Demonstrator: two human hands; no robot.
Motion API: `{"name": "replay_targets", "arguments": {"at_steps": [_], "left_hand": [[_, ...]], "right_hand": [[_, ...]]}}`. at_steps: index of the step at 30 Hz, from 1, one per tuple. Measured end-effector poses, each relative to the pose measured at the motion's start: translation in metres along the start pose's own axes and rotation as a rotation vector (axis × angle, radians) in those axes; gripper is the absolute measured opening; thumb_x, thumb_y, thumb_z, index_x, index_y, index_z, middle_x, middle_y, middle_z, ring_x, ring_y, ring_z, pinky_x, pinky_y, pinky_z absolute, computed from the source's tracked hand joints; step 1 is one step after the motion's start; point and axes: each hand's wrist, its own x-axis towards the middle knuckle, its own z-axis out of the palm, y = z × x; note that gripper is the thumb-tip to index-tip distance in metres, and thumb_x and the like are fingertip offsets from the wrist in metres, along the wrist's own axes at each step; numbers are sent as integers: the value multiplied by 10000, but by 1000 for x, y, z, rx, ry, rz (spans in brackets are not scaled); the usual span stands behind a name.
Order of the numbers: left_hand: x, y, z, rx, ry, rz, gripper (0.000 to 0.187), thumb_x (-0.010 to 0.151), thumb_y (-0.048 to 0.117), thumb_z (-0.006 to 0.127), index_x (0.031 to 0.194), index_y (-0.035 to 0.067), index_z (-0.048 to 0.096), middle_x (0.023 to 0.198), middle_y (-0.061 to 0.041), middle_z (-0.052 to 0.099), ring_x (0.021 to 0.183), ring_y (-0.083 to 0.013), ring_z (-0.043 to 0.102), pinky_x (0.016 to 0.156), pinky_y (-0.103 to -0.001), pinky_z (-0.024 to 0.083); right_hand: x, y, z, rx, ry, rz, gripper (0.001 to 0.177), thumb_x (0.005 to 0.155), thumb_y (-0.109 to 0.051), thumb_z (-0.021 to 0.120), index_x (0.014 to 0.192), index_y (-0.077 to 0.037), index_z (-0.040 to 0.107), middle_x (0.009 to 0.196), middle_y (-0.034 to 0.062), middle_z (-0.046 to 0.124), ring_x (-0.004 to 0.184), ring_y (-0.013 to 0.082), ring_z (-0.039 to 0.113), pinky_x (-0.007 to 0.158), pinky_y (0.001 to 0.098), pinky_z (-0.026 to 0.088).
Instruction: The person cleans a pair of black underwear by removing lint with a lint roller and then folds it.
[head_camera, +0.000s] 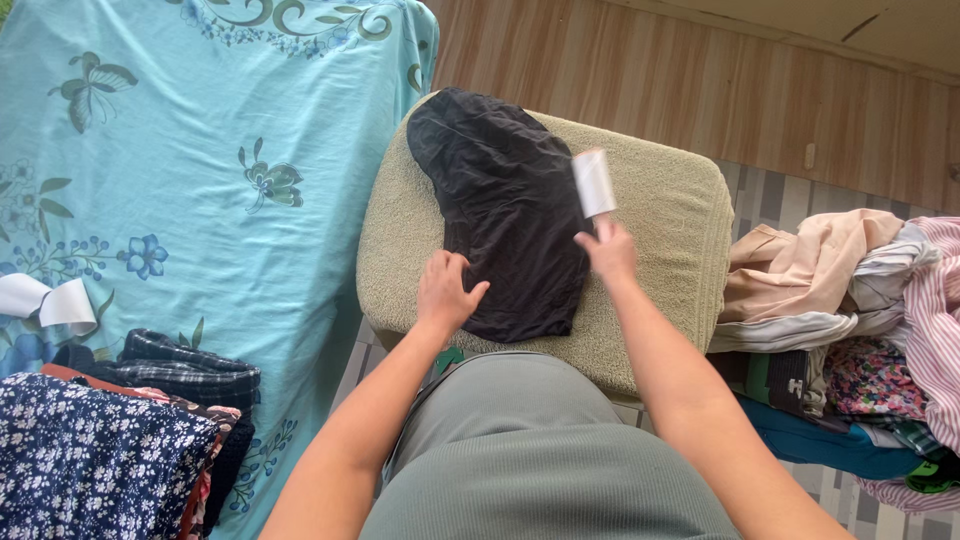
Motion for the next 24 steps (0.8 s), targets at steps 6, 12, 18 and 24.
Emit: {"name": "replay_targets", "arguments": {"at_steps": [6,12,18,24], "left_hand": [[24,-20,15,84,-143,-206,445,763,24,716,1192,43,597,1308,-209,465,1205,-404,541,984,-467,506],[-5,-87,36,-58,-240,-182,375,749,48,708,1110,21,609,1131,-228,646,1145,-426,610,986,-458,513],[-69,-98,9,-138,-380,-293,586,702,100,777,1245,39,563,1076,-246,703,1083,-408,672,915,-463,531],[-34,-71,1,-280,-126,-401,731,784,397,825,1340,46,505,1058,-211,732,1020,-359,713,917,-453,546]], "right_hand": [[-22,15,18,-173,-158,-55,379,838,-349,810,1000,-20,714,961,224,724,918,426,688,807,523,525],[-84,90,10,10,-197,13,427,808,-359,806,902,41,689,821,228,709,739,353,684,718,459,523],[-188,93,-22,139,-100,105,466,910,-436,707,973,26,698,815,224,707,747,355,673,724,452,525],[-187,16,-48,67,-21,-63,483,1108,-425,401,1306,-57,643,1141,226,695,1046,411,651,891,484,488]]}}
